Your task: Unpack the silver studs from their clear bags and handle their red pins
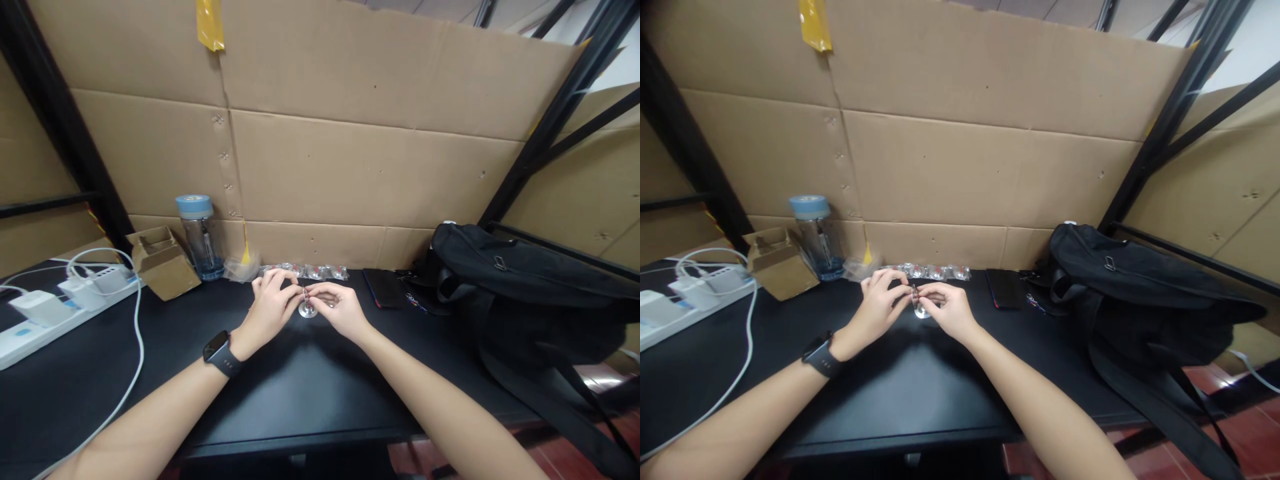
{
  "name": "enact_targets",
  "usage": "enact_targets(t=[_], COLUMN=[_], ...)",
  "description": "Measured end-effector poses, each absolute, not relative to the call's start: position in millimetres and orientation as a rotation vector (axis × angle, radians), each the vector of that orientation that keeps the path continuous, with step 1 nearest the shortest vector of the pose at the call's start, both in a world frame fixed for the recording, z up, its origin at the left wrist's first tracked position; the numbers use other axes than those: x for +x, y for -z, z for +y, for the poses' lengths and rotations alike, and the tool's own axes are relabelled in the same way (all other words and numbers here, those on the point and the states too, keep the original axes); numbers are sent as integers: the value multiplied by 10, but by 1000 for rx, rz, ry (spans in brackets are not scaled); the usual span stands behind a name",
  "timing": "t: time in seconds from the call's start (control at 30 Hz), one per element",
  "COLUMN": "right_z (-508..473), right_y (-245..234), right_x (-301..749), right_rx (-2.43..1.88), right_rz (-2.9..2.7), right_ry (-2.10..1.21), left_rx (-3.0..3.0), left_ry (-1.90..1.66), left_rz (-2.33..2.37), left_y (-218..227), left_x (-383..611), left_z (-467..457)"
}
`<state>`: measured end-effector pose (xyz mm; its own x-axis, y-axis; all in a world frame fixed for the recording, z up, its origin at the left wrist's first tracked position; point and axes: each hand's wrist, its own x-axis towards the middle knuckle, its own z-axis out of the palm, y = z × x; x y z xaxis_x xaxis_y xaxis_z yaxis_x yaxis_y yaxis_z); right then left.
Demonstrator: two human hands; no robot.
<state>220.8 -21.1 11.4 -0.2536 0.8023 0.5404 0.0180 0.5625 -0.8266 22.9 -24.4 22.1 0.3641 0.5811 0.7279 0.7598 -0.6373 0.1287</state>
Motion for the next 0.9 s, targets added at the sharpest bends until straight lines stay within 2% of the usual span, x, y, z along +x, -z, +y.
enact_targets(t=[0.2, 0.57, 0.7, 0.9], right_z=[-230, -207, -228, -194], right_y=[-157, -155, -230, -242], right_x=[2242, 2293, 2322, 2391], right_rx=[-738, -782, -780, -721], right_rz=[-1886, -2173, -2231, -2246], right_ry=[-351, 216, 292, 217], left_rx=[-2407, -2423, -2462, -2541], left_ry=[1094, 1080, 1098, 1125], left_rz=[-1192, -1193, -1198, -1284], left_y=[-240, -201, -194, -197], left_x=[232, 246, 271, 304], left_z=[-261, -253, -258, -264])
